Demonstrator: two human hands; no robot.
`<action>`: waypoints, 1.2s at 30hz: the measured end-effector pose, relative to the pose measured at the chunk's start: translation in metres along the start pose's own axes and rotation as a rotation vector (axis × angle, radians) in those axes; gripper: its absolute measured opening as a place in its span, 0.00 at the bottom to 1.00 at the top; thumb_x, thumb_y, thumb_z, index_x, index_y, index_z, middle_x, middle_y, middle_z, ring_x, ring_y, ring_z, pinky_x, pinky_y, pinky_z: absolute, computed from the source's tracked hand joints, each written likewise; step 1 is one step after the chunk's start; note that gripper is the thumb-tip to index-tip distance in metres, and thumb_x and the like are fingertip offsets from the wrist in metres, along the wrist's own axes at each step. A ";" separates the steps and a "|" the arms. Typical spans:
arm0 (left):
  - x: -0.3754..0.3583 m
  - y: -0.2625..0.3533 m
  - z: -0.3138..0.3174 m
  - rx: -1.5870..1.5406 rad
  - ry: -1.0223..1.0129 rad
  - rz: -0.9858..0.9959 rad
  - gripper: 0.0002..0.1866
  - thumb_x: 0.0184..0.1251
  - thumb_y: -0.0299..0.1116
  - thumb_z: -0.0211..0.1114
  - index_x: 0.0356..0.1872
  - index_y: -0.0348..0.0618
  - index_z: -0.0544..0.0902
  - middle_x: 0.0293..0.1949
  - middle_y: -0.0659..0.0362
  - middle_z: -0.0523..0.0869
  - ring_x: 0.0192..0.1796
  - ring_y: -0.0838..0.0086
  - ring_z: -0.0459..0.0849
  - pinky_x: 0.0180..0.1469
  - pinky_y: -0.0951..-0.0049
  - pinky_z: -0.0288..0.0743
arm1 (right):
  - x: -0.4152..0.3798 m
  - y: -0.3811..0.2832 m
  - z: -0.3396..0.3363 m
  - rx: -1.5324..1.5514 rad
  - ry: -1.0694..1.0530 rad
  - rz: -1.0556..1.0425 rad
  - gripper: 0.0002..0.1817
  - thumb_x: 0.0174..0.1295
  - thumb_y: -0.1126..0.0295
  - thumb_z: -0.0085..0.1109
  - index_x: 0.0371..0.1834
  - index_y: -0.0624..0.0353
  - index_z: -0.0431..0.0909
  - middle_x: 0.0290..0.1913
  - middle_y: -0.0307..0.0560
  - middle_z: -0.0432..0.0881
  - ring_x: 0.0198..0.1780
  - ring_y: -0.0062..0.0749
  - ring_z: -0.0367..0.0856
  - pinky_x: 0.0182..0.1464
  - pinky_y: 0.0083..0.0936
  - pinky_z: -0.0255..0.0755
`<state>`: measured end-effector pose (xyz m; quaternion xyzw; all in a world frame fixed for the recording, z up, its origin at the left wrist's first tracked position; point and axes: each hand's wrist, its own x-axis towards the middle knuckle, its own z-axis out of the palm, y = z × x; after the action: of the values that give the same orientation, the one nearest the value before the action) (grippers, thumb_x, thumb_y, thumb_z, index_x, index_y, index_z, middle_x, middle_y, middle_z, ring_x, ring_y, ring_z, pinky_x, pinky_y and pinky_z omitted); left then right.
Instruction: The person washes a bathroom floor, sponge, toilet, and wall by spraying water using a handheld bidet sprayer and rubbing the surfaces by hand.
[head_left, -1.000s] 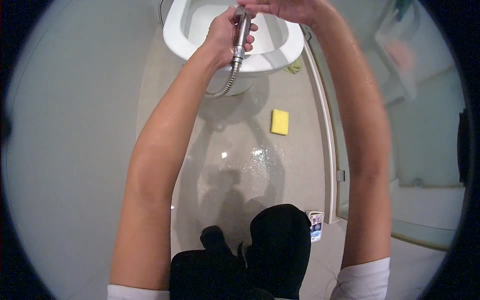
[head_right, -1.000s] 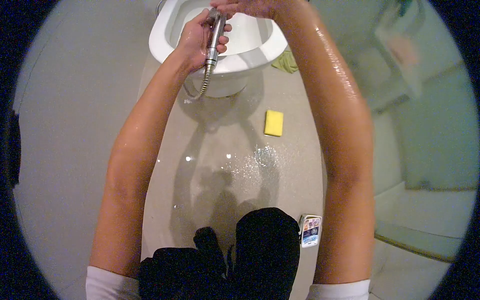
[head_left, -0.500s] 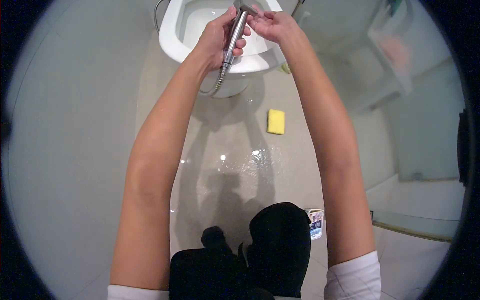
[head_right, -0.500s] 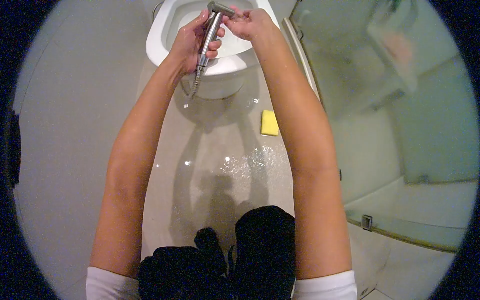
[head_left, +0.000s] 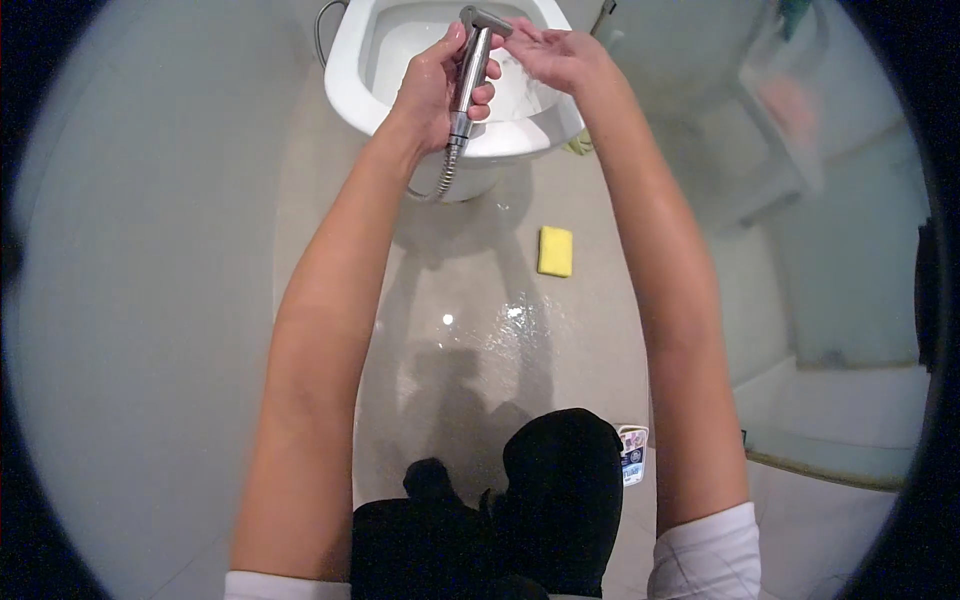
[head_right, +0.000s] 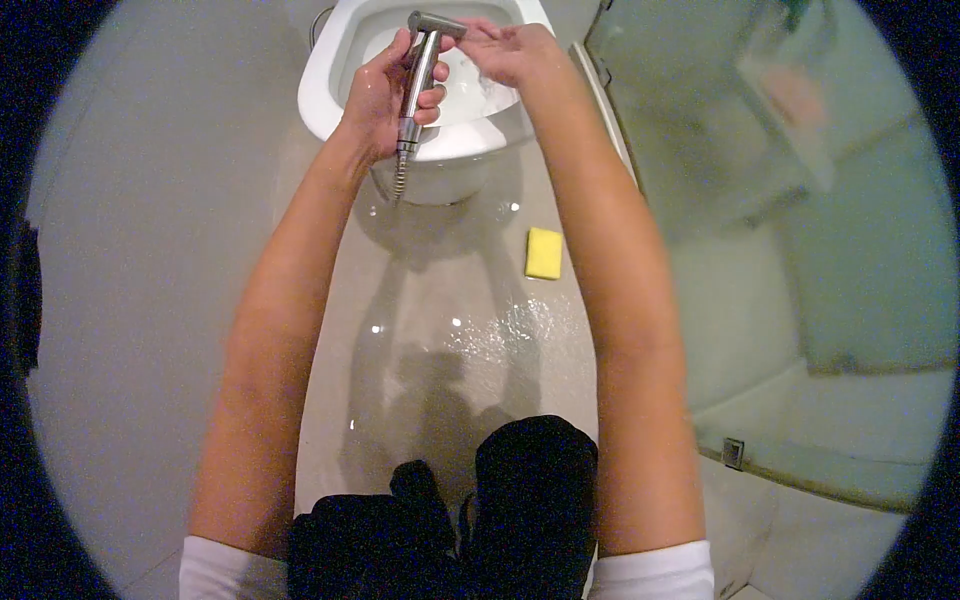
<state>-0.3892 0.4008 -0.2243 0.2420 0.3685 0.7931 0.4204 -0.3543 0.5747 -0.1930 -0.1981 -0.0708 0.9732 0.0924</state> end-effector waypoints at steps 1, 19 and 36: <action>0.000 -0.001 0.000 -0.021 0.007 0.020 0.26 0.72 0.53 0.45 0.51 0.39 0.74 0.28 0.60 0.74 0.22 0.78 0.67 0.18 0.80 0.61 | -0.004 -0.003 0.004 -0.046 -0.014 -0.055 0.22 0.73 0.68 0.22 0.56 0.73 0.62 0.57 0.68 0.68 0.57 0.54 0.70 0.59 0.40 0.69; -0.001 0.007 0.010 -0.016 0.061 0.049 0.25 0.70 0.52 0.45 0.50 0.40 0.75 0.27 0.60 0.75 0.23 0.77 0.69 0.20 0.80 0.61 | -0.033 0.012 0.057 -1.375 0.027 -0.398 0.12 0.68 0.72 0.36 0.37 0.69 0.69 0.30 0.51 0.74 0.36 0.37 0.75 0.46 0.33 0.75; -0.001 0.009 0.000 0.012 -0.062 0.017 0.23 0.72 0.50 0.47 0.51 0.40 0.74 0.30 0.59 0.77 0.24 0.78 0.71 0.19 0.81 0.66 | 0.046 -0.031 -0.017 -0.306 -0.211 0.098 0.22 0.73 0.68 0.22 0.58 0.77 0.56 0.57 0.66 0.69 0.57 0.54 0.70 0.59 0.41 0.70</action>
<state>-0.3931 0.3963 -0.2177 0.2722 0.3577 0.7865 0.4236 -0.3848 0.6160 -0.2207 -0.1098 -0.2173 0.9699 0.0059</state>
